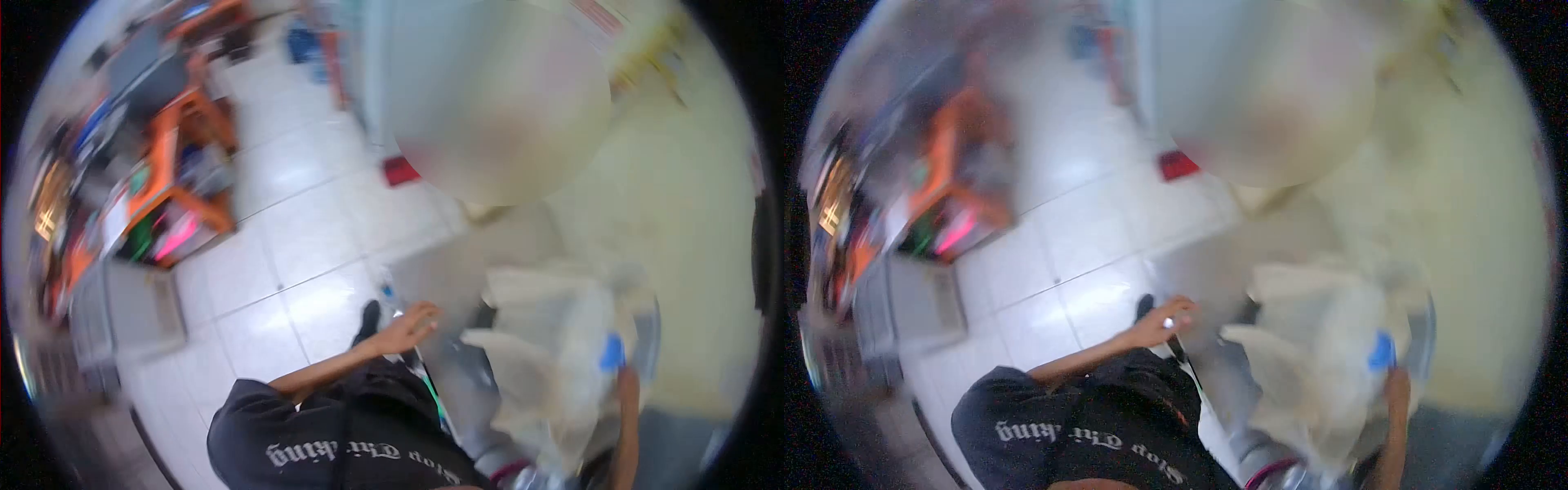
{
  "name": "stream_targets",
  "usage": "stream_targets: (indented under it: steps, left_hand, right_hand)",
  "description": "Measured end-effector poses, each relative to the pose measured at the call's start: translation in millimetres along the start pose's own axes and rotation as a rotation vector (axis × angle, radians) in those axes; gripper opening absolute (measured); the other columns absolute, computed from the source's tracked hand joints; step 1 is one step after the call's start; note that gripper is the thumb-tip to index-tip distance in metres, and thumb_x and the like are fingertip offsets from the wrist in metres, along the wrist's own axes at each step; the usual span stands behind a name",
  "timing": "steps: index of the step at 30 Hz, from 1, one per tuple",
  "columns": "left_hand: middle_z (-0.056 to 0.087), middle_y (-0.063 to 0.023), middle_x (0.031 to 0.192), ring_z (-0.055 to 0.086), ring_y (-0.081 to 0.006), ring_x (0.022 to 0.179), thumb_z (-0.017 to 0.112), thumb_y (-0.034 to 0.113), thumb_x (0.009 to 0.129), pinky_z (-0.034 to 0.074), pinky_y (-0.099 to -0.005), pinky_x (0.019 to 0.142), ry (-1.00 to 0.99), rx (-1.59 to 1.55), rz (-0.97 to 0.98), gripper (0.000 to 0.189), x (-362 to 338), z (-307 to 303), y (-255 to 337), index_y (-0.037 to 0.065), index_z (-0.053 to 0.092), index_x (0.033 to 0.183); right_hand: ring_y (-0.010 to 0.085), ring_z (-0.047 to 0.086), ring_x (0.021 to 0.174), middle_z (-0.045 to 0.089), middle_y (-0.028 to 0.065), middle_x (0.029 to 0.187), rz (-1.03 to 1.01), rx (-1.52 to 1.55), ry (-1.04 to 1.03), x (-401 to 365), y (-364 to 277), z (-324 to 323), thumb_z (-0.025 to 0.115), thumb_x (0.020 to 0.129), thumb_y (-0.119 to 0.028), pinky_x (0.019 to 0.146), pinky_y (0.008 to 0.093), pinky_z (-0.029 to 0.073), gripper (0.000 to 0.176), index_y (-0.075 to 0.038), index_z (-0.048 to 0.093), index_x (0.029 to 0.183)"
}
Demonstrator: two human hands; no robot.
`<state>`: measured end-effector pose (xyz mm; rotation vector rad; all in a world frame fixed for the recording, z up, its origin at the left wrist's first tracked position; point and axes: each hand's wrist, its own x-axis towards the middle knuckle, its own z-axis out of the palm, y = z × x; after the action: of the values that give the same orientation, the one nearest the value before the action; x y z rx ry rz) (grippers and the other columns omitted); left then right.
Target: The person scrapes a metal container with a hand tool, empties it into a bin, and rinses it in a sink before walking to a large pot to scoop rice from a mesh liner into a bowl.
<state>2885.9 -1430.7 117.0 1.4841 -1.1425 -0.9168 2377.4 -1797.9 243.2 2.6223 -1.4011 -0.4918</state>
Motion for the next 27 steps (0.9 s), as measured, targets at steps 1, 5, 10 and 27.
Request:
stream_targets:
  steps: [1, 5, 10, 27]
  left_hand:
    - [0.043, -0.0152, 0.116, 0.039, -0.0259, 0.114, 0.043, 0.032, 0.09, 0.03, -0.0361, 0.097, 0.033, -0.004, -0.012, 0.037, -6, -2, -6, 0.004, 0.047, 0.114]
    - [0.042, -0.0153, 0.117, 0.038, -0.0262, 0.114, 0.04, 0.029, 0.091, 0.03, -0.0365, 0.096, -0.119, -0.041, 0.127, 0.038, -1, 14, 3, 0.005, 0.04, 0.12]
    - [0.038, -0.0165, 0.124, 0.032, -0.0276, 0.12, 0.037, 0.029, 0.092, 0.026, -0.0374, 0.1, -0.231, -0.127, 0.276, 0.043, 36, 70, 30, 0.002, 0.034, 0.125]
    - [0.028, -0.0176, 0.135, 0.025, -0.0292, 0.126, 0.038, 0.027, 0.09, 0.021, -0.0361, 0.103, -0.536, -0.3, 0.219, 0.051, 16, 89, 39, 0.0, 0.024, 0.132]
  right_hand:
    - [0.0383, 0.054, 0.076, 0.056, 0.0212, 0.083, 0.0, -0.018, -0.044, 8, -22, -19, 0.039, 0.087, -0.022, 0.064, 0.0445, 0.044, 0.032, 0.0, 0.047, 0.11]
    - [0.0383, 0.055, 0.071, 0.057, 0.0207, 0.078, -0.009, -0.026, -0.112, 6, -79, -49, 0.037, 0.089, -0.025, 0.061, 0.0462, 0.044, 0.034, 0.001, 0.05, 0.107]
    - [0.0356, 0.056, 0.06, 0.057, 0.0173, 0.067, -0.088, -0.202, -0.026, -7, -100, -53, 0.038, 0.088, -0.026, 0.054, 0.0468, 0.043, 0.033, 0.0, 0.054, 0.1]
    - [0.0331, 0.055, 0.063, 0.058, 0.0175, 0.07, -0.17, -0.144, 0.08, -54, -133, -91, 0.047, 0.086, -0.021, 0.058, 0.0399, 0.044, 0.038, 0.002, 0.046, 0.115]
